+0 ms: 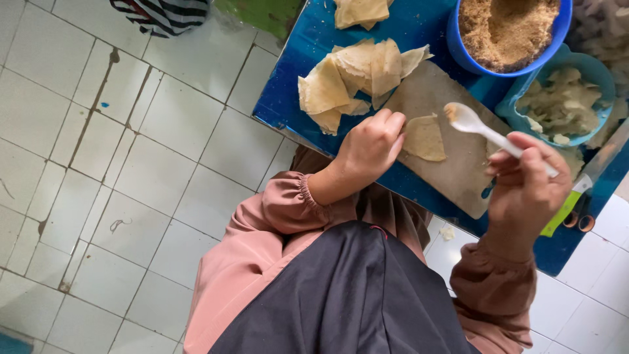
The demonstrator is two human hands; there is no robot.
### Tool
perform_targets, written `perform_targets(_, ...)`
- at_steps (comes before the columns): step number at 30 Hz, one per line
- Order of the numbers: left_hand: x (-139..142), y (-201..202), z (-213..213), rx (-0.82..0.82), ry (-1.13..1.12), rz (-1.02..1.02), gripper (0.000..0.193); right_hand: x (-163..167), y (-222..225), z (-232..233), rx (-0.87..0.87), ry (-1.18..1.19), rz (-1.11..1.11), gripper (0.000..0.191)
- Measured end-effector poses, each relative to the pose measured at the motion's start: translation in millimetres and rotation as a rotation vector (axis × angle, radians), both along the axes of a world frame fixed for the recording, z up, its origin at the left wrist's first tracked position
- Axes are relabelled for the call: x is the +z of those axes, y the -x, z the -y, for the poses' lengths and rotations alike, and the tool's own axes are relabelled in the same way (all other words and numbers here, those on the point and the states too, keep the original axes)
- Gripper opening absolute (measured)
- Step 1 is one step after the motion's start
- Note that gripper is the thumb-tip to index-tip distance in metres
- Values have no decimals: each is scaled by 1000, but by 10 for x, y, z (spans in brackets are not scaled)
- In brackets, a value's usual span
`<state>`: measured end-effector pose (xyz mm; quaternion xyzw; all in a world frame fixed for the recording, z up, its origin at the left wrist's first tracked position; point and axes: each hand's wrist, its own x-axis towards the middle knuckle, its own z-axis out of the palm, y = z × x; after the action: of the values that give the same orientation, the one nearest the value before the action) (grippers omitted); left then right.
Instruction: The person sits at a blue table folding thin square pastry wrappers. They take a wrapper, spoon a brown filling from a blue bowl onto it, fold the wrapper over the filling into a closed parcel, and set the finished parcel with a growing stack of completed ones on the cutting board.
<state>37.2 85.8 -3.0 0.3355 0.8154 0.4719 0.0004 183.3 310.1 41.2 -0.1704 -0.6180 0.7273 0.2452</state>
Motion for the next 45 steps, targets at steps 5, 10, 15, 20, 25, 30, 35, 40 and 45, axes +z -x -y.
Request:
perform_targets(5,-48,-52,-13,39,-62,-36,19,-103,-223,513,-3,-202,78,22)
perform_targets(10,-39,-62,-5,20,-96,-36,14,-76,-295,724,65,-770,109,19)
perform_targets(15,13,-80,20,-4,-171,-20,12,-45,-281,777,111,-1184,4,19)
perform_targets(20,36,-119,13,-67,-244,-14,10,39,-179,622,35,-1298,-71,17)
perform_targets(25,-26,-144,-57,-104,-149,-143,12,151,590,60,4,-1529,-60,26)
perform_targets(30,-93,-60,-114,-119,-89,-135,10,312,1242,-229,20,-1921,62,47)
perform_targets(35,-73,28,-66,-159,-169,1,31,366,699,139,-21,-1538,205,17)
perform_targets(40,-25,104,-93,-210,-45,39,28,-34,388,611,61,-1271,500,18)
perform_targets(45,17,119,-103,-210,-40,-2,26,-87,363,690,-6,-1161,440,12)
